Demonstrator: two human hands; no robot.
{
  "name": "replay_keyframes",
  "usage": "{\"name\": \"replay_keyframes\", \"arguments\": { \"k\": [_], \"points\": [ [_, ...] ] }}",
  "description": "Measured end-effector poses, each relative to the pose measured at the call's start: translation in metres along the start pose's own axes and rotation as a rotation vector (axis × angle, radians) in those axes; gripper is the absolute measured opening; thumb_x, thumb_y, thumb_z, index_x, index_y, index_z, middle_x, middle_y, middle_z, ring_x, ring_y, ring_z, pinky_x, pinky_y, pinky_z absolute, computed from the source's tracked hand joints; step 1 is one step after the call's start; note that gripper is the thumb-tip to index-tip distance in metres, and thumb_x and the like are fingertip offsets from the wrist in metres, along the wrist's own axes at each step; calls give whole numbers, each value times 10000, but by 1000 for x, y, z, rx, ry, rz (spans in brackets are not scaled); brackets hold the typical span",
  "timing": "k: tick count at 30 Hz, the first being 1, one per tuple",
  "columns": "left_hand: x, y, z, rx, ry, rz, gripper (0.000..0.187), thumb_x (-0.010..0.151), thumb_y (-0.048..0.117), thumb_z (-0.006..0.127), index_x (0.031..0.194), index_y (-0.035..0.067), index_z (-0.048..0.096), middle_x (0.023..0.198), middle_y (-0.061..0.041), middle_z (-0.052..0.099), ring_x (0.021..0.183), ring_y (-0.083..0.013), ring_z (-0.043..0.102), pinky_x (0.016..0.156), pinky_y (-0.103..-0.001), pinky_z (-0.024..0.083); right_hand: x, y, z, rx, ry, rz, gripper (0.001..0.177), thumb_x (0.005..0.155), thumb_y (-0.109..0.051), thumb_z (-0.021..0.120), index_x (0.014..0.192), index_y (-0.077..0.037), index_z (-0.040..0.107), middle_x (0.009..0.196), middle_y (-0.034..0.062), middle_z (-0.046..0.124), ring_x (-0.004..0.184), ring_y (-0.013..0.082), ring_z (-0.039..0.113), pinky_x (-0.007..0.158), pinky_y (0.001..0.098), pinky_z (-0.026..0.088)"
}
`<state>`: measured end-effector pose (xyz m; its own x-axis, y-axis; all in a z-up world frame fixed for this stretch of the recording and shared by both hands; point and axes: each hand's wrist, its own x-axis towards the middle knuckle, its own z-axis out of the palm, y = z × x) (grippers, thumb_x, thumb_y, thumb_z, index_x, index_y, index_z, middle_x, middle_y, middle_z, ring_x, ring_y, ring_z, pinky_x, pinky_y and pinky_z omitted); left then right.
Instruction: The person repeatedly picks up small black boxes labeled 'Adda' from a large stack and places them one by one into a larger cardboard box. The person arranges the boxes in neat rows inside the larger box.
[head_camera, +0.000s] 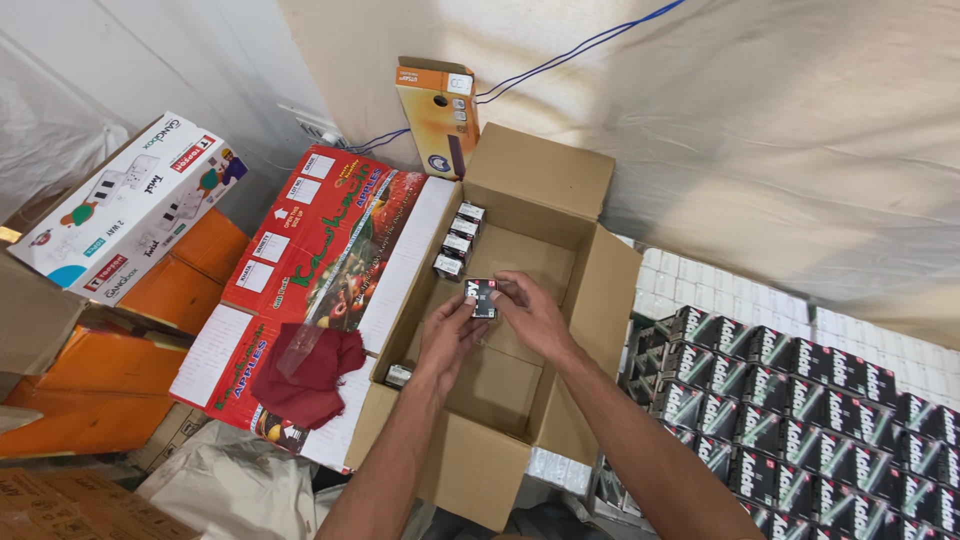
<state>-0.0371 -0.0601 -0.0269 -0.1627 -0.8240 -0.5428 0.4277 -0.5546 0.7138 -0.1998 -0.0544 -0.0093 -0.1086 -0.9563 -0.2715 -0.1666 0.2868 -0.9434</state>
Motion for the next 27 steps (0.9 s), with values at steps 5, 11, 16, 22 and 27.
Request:
{"name": "replay_keyframes", "arguments": {
  "k": [5, 11, 16, 22, 27],
  "points": [
    [-28, -9, 42, -14, -79, 15, 409, 934, 139, 734, 1316, 26, 640, 923, -25, 627, 810, -176, 730, 851, -350, 640, -66, -45, -44, -81, -101, -137, 732, 879, -140, 766, 1531, -57, 443, 1502, 299, 433, 1338, 496, 527, 1112, 580, 460],
    [-56, -41, 90, -74, -185, -20, 406, 908, 101, 764, 1287, 17, 647, 916, -71, 642, 830, -253, 751, 879, -433, 643, -101, -10, -109, -150, -12, -253, 744, 887, -108, 792, 1540, -93, 436, 1480, 229, 457, 1263, 421, 591, 1077, 559, 483],
    [-72, -81, 130, -51, -281, -60, 383, 908, 96, 765, 1269, 32, 654, 928, -66, 639, 854, -261, 753, 880, -438, 646, -158, -37, -156, -187, 21, -278, 640, 960, -86, 682, 1514, 9, 376, 1531, 330, 342, 1339, 570, 455, 1085, 724, 436],
    [-109, -125, 183, 87, -360, -58, 408, 906, 151, 786, 1268, 50, 628, 877, -37, 616, 809, -206, 743, 830, -365, 650, -208, -4, -218, -164, 152, -226, 771, 852, -91, 805, 1535, -86, 449, 1413, 253, 542, 1293, 487, 561, 1073, 626, 487],
    [-143, -154, 219, 222, -465, -67, 450, 877, 152, 824, 1268, 31, 636, 928, -103, 692, 855, -266, 767, 817, -382, 649, -263, -5, -263, -235, 265, -223, 736, 760, -106, 884, 1437, -126, 597, 1256, 201, 699, 1225, 394, 648, 1051, 568, 509]
  ]
}}
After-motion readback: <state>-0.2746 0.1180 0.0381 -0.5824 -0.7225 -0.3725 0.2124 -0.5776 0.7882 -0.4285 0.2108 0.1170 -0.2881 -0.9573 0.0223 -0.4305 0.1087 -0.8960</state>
